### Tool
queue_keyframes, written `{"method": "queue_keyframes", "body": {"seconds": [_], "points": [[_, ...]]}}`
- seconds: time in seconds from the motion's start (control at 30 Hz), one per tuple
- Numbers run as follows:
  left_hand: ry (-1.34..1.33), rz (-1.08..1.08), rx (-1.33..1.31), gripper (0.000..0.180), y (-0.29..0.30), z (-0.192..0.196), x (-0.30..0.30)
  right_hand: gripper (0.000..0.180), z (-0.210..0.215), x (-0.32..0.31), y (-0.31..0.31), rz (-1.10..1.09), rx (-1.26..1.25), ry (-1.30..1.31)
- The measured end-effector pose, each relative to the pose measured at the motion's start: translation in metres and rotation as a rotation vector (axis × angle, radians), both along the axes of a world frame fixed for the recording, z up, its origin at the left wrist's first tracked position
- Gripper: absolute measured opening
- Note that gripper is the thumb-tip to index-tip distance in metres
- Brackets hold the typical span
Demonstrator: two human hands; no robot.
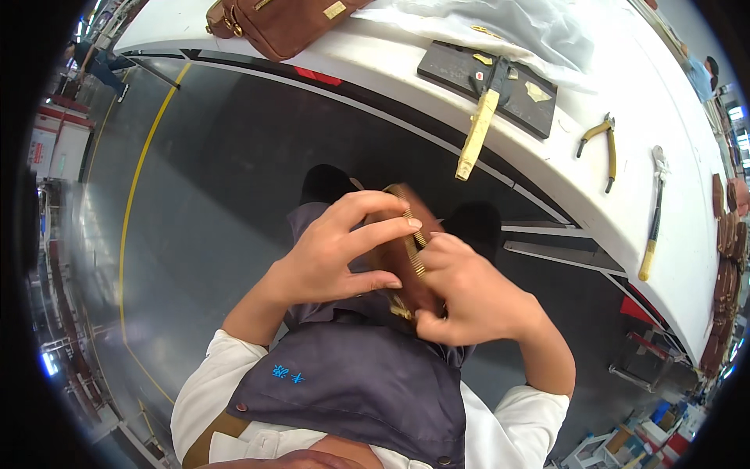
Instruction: Assembling and finishing leather pouches by attaching hardware and inspecting zippers using specialized tools.
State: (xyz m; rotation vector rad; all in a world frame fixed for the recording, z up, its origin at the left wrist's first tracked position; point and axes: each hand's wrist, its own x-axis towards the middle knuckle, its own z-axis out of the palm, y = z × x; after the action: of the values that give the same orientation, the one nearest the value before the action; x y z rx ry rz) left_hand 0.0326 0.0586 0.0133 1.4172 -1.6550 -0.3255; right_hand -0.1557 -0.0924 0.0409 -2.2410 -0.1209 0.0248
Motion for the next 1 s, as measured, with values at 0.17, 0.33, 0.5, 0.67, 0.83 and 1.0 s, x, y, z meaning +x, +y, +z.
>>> {"method": "queue_keyframes", "body": {"seconds": [0.17,0.33,0.5,0.67,0.83,1.0], "points": [[0.176,-0.270,0.398,0.025,0.018,-0.035,0.017,0.008,-0.019,0.021,-0.005,-0.105,0.129,-0.084],[0.725,0.122,0.482,0.026,0.033,-0.044,0.010,0.051,-0.040,0.030,0.006,-0.569,-0.242,-0.338],[1.041,0.167,0.485,0.041,0.036,-0.049,0.007,0.058,-0.063,0.039,0.035,-0.611,0.103,-0.248],[1.140,0.180,0.460,0.040,0.037,-0.049,0.001,0.022,-0.082,0.046,0.031,-0.752,0.208,-0.363],[1.198,0.217,0.400,0.039,0.033,-0.052,-0.007,0.016,-0.088,0.043,0.046,-0.616,-0.439,-0.779],[1.268,0.220,0.390,0.038,0.031,-0.054,-0.003,0.014,-0.082,0.043,0.064,-0.434,-0.444,-0.825]]}}
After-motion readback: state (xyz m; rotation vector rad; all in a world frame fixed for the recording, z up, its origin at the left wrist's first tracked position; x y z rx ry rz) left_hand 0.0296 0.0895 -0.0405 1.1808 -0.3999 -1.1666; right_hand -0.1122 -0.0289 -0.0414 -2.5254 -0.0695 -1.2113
